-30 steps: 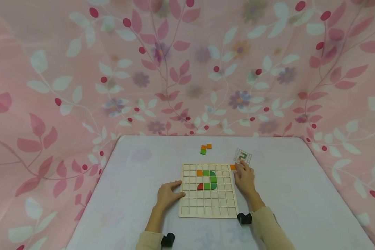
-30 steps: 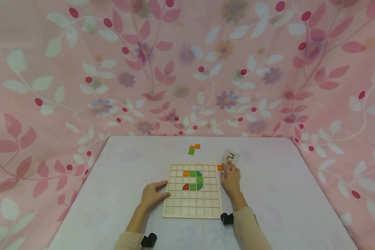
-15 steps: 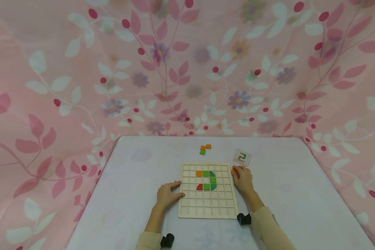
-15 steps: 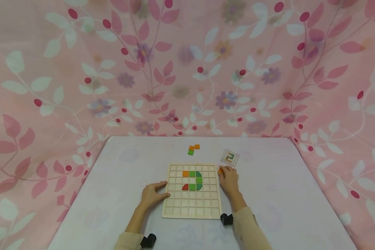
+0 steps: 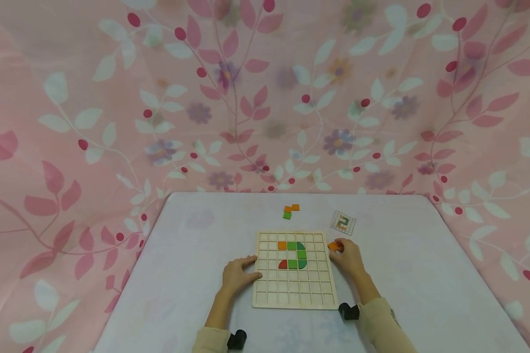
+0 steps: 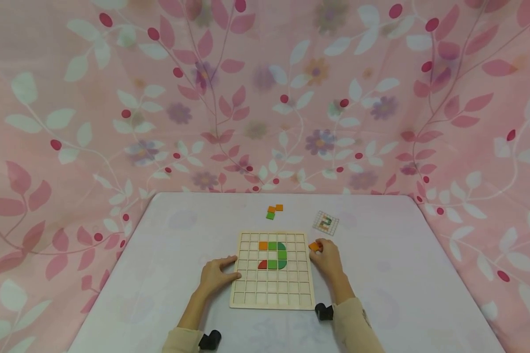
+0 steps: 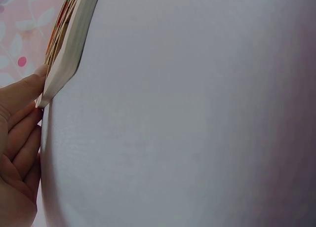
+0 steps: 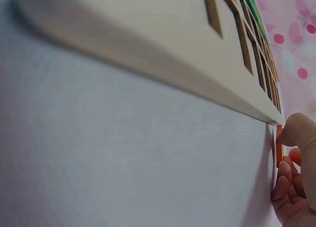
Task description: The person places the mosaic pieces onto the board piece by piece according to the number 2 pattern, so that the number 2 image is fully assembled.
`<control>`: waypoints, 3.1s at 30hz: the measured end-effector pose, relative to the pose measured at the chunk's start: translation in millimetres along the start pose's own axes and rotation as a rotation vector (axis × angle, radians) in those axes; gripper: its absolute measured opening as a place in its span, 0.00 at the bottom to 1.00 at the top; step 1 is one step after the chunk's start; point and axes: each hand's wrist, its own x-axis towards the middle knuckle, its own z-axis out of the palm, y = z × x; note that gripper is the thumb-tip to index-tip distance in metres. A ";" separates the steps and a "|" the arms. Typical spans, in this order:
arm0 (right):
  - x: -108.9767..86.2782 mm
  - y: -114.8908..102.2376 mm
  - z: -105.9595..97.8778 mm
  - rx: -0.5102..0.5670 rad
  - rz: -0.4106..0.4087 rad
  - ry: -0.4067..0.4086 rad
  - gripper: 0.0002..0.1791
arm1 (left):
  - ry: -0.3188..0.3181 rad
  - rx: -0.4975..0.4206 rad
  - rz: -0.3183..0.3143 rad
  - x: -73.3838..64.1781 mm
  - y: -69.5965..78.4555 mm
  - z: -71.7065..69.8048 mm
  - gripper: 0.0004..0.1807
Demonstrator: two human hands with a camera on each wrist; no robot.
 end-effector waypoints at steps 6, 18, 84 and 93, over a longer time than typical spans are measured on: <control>0.6 -1.1 -1.4 0.024 0.000 -0.008 0.20 | -0.003 -0.003 -0.005 0.3 0.5 0.0 0.29; 59.8 -43.6 26.6 0.016 -0.171 -0.092 0.20 | 0.012 0.001 -0.002 0.5 -0.4 -3.3 0.28; -17.6 -92.3 59.7 0.097 -0.465 -0.175 0.17 | -0.011 0.010 -0.016 1.0 -1.1 0.6 0.30; -39.8 -90.5 71.7 -0.112 -0.566 -0.089 0.14 | -0.009 0.001 -0.010 2.3 -1.4 1.7 0.29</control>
